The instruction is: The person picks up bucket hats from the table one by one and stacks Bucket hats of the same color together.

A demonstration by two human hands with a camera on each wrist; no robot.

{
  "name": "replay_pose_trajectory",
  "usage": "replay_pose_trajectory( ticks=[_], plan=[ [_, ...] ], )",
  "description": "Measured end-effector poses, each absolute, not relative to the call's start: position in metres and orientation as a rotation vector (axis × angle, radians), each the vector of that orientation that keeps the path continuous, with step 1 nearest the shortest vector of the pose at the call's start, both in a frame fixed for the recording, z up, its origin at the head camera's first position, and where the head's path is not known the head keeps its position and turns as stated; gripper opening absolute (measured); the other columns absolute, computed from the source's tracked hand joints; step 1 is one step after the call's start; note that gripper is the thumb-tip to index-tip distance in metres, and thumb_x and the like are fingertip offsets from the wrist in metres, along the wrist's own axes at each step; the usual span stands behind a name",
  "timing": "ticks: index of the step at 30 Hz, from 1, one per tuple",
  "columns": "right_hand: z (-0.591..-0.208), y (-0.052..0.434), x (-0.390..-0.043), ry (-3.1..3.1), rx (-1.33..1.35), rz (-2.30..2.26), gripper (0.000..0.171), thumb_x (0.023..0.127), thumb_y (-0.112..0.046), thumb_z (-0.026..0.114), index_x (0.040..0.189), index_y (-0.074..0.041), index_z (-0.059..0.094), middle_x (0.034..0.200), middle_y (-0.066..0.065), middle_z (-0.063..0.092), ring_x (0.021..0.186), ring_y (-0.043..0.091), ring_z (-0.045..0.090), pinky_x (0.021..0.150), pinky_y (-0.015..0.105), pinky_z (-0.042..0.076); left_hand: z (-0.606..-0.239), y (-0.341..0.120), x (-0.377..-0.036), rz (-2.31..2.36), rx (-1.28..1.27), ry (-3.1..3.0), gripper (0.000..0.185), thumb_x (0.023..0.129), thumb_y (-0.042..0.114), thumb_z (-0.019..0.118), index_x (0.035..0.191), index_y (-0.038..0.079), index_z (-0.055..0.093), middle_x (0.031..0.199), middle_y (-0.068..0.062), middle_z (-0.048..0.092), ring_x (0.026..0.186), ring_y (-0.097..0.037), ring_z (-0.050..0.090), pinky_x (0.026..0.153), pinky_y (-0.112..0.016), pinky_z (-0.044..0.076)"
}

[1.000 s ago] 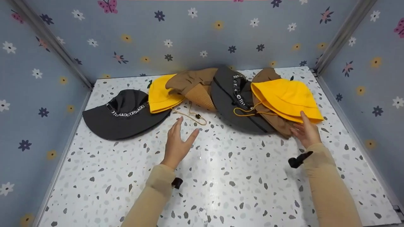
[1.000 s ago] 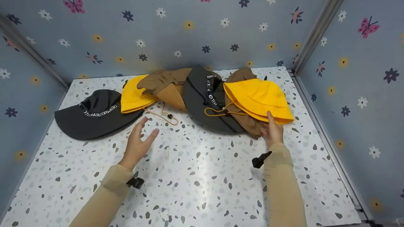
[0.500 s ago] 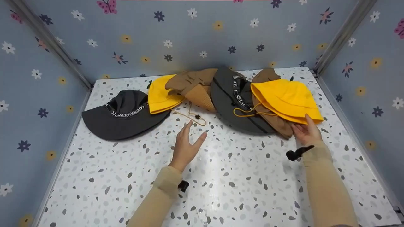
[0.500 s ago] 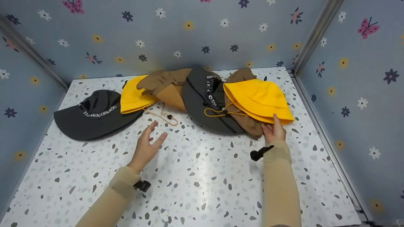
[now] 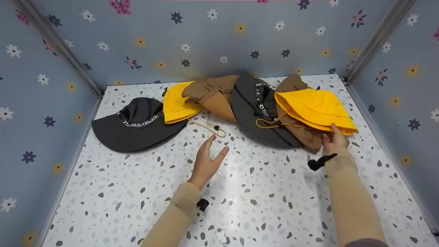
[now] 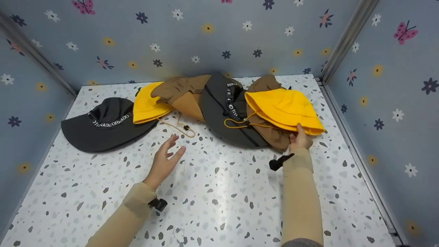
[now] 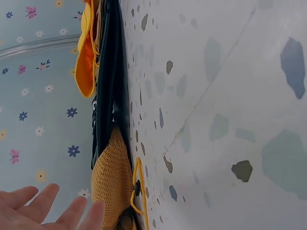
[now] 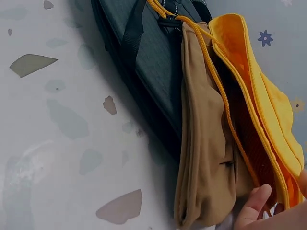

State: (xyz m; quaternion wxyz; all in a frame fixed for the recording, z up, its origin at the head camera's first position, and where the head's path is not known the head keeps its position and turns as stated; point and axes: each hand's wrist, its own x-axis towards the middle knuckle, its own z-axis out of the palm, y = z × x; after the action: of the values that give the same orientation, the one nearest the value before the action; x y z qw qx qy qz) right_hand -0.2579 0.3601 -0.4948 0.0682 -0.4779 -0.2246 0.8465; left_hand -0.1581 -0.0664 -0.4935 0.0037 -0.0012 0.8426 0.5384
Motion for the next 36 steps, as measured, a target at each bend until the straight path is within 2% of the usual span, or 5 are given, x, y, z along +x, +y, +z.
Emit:
replay_pose_trajectory(
  ticks=[4, 10, 18, 25, 36],
  plan=[
    [-0.493, 0.358, -0.260, -0.563, -1.352, 2.563, 0.059, 0.088, 0.000, 0.070, 0.133, -0.028, 0.046, 0.121, -0.011, 0.050, 0.107, 0.007, 0.051, 0.090, 0.023, 0.055, -0.495, -0.064, -0.158, 1.740, 0.017, 2.580, 0.074, 0.094, 0.048, 0.062, 0.153, 0.012, 0.036, 0.156, -0.008, 0.040, 0.144, -0.031, 0.036, 0.117, -0.050, 0.033],
    [-0.493, 0.352, -0.264, -0.242, -1.104, 2.742, 0.067, 0.100, 0.003, 0.046, 0.152, -0.035, 0.029, 0.153, -0.012, 0.034, 0.141, 0.008, 0.036, 0.118, 0.030, 0.030, -0.498, -0.063, -0.158, 1.797, 0.024, 2.500, 0.074, 0.095, 0.046, 0.062, 0.154, 0.010, 0.034, 0.154, -0.009, 0.042, 0.141, -0.032, 0.041, 0.112, -0.052, 0.039],
    [-0.493, 0.345, -0.266, -0.301, -1.042, 2.796, 0.072, 0.102, 0.003, 0.038, 0.155, -0.041, 0.014, 0.162, -0.007, 0.018, 0.146, 0.010, 0.029, 0.117, 0.033, 0.030, -0.494, -0.064, -0.159, 1.968, 0.016, 2.276, 0.066, 0.099, 0.038, 0.058, 0.154, 0.011, 0.033, 0.151, -0.010, 0.046, 0.134, -0.030, 0.050, 0.107, -0.046, 0.046],
    [-0.491, 0.339, -0.260, -0.406, -0.898, 2.711, 0.102, 0.093, 0.022, 0.030, 0.151, -0.059, 0.010, 0.161, -0.010, 0.023, 0.142, 0.018, 0.037, 0.111, 0.044, 0.036, -0.487, -0.058, -0.160, 2.129, -0.001, 2.035, 0.061, 0.103, 0.031, 0.052, 0.153, 0.003, 0.032, 0.149, -0.020, 0.045, 0.134, -0.036, 0.050, 0.101, -0.042, 0.052],
    [-0.473, 0.321, -0.258, -0.486, -0.818, 2.652, 0.086, 0.092, 0.023, 0.033, 0.146, -0.043, 0.034, 0.152, -0.003, 0.035, 0.129, 0.027, 0.049, 0.091, 0.048, 0.055, -0.487, -0.057, -0.161, 2.147, 0.016, 1.985, 0.057, 0.104, 0.028, 0.050, 0.153, 0.004, 0.033, 0.149, -0.020, 0.044, 0.133, -0.037, 0.050, 0.100, -0.042, 0.053]
  ],
)
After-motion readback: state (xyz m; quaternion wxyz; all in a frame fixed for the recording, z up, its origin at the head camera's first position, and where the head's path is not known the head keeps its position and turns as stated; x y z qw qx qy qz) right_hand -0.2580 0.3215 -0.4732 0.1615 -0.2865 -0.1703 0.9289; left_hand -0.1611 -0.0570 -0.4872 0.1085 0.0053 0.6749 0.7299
